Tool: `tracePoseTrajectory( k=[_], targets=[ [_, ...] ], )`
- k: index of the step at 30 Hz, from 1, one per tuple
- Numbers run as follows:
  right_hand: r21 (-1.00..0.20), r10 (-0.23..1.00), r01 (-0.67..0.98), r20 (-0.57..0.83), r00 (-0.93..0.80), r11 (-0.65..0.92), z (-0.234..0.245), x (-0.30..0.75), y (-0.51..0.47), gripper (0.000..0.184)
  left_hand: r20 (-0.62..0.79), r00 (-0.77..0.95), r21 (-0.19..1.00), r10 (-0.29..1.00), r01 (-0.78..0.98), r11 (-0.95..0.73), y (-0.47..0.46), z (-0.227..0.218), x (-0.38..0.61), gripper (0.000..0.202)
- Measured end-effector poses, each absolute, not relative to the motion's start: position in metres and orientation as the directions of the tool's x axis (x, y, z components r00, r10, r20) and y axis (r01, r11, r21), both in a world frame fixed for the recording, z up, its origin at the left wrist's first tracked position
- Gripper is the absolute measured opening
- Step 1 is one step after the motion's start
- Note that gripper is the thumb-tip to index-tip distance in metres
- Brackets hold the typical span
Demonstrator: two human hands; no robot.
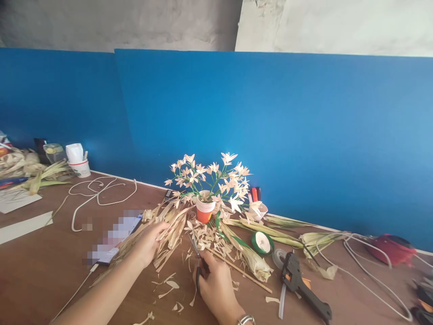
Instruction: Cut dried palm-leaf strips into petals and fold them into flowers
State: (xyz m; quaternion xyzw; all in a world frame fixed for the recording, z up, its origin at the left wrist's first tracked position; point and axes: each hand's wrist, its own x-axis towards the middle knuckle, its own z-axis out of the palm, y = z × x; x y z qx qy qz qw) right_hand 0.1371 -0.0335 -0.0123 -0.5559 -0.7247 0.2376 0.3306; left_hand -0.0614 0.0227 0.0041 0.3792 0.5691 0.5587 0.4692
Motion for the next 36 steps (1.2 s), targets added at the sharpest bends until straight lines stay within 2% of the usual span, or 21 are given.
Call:
tracePoseTrajectory(
  k=[2, 3, 5, 7, 9, 12, 15, 17, 24, 31, 36],
  targets=[
    [-0.730, 0.964, 0.630, 0.215, -0.156, 0.265, -0.012, 0.137, -0.033, 0.020, -0.204, -0.360, 0.965, 0.910, -0.233, 0.124, 0.021, 0.002, -0.057, 0.013],
    [-0.742, 0.965, 0.617, 0.215, -0.153, 0.263, -0.011, 0.137, -0.033, 0.019, -0.223, -0.402, 0.961, 0.888, -0.242, 0.132, 0.020, 0.001, -0.054, 0.014],
    [-0.778, 0.968, 0.576, 0.212, -0.135, 0.251, -0.012, 0.137, -0.033, 0.017, -0.213, -0.469, 0.963, 0.857, -0.251, 0.102, 0.016, 0.002, -0.048, 0.016],
    [-0.842, 0.976, 0.493, 0.190, -0.107, 0.218, -0.012, 0.135, -0.032, 0.016, -0.158, -0.447, 0.970, 0.881, -0.238, 0.053, 0.009, 0.004, -0.041, 0.020],
    [-0.914, 0.985, 0.367, 0.151, -0.080, 0.170, -0.011, 0.132, -0.032, 0.020, -0.078, -0.283, 0.973, 0.956, -0.231, 0.011, 0.001, 0.005, -0.031, 0.027],
    [-0.974, 0.990, 0.178, 0.131, -0.060, 0.140, -0.008, 0.127, -0.033, 0.028, -0.110, -0.068, 0.947, 0.992, -0.310, 0.084, -0.011, 0.006, -0.016, 0.018],
    [-0.982, 0.985, 0.087, 0.167, -0.030, 0.169, -0.007, 0.123, -0.034, 0.027, -0.170, 0.118, 0.914, 0.978, -0.353, 0.201, -0.018, 0.003, -0.007, 0.013],
    [-0.984, 0.985, 0.058, 0.170, -0.009, 0.170, -0.008, 0.122, -0.034, 0.023, -0.197, 0.167, 0.906, 0.966, -0.346, 0.245, -0.020, 0.002, -0.005, 0.014],
    [-0.993, 0.990, 0.030, 0.114, 0.082, 0.112, -0.013, 0.124, -0.028, 0.022, -0.197, 0.163, 0.930, 0.967, -0.279, 0.237, -0.017, 0.003, -0.010, 0.014],
    [-0.980, 0.977, 0.021, 0.197, 0.077, 0.196, -0.014, 0.122, -0.033, 0.025, -0.149, 0.184, 0.973, 0.972, -0.145, 0.177, -0.018, 0.003, -0.008, 0.035],
    [-0.986, 0.970, 0.049, 0.168, 0.173, 0.162, -0.009, 0.122, -0.034, 0.026, -0.170, 0.170, 0.972, 0.971, -0.134, 0.194, -0.017, 0.005, -0.010, 0.017]
  ],
)
